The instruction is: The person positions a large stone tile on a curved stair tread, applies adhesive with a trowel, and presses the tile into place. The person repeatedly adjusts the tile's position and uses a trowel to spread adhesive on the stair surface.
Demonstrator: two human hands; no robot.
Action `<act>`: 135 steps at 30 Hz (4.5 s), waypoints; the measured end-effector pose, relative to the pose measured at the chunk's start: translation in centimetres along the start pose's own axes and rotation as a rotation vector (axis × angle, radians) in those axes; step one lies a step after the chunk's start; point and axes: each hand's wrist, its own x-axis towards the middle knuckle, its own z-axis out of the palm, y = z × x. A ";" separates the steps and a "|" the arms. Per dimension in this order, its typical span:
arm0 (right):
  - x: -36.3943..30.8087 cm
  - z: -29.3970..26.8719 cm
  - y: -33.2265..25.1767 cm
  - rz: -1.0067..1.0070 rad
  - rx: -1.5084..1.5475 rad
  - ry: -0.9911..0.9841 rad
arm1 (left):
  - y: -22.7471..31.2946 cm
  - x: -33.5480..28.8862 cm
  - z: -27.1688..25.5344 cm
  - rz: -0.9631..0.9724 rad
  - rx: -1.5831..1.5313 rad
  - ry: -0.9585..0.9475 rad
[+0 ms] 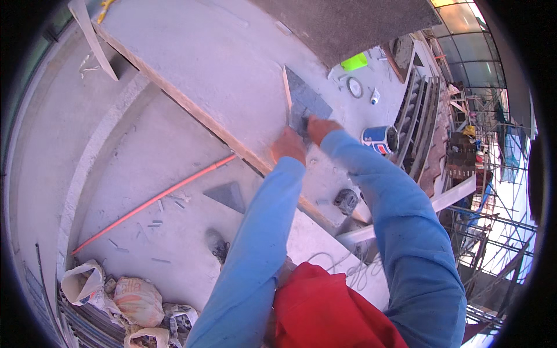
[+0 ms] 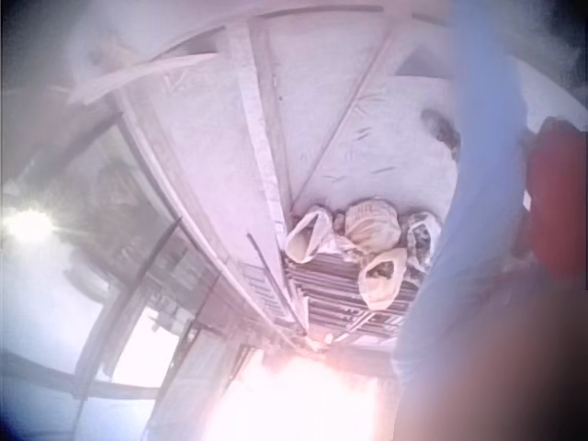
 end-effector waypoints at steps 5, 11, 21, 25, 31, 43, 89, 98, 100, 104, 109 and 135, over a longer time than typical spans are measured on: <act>0.3 -0.2 0.3 0.086 -0.112 0.207 | -0.5 0.3 0.4 0.041 -0.044 0.047; -0.6 1.1 -0.3 -0.074 -0.052 0.079 | -0.2 -0.2 0.0 0.015 -0.072 0.009; 0.4 0.7 0.3 -0.046 0.001 0.107 | -0.3 0.1 0.3 0.011 -0.011 0.005; 0.3 0.7 0.7 -0.035 -0.012 0.100 | -0.2 0.1 0.0 0.037 -0.006 0.030; 0.0 0.3 0.4 -0.013 0.004 0.042 | -0.2 -0.2 -0.1 0.045 0.000 0.030; 1.4 1.3 1.5 -0.140 -0.039 0.054 | -0.5 -0.4 -0.3 0.032 -0.057 0.013; -1.3 1.4 -1.1 -0.029 0.084 0.080 | -0.9 -0.8 -1.1 0.104 -0.028 0.031; -1.1 2.3 0.0 -0.037 -0.041 0.233 | -1.0 -0.7 -1.4 0.131 -0.039 0.000; -1.0 2.1 0.0 -0.085 -0.021 0.028 | -1.0 -0.5 -1.0 0.091 -0.118 0.002; -1.1 1.5 -0.3 -0.037 -0.056 0.122 | -1.1 -0.3 -0.6 0.105 -0.095 0.071; -1.9 0.8 -0.7 -0.188 -0.030 0.028 | -0.9 -0.1 -1.1 0.050 -0.064 -0.044; 2.5 -3.8 -2.3 -0.193 -0.102 0.080 | -1.3 0.4 0.1 0.052 -0.074 0.001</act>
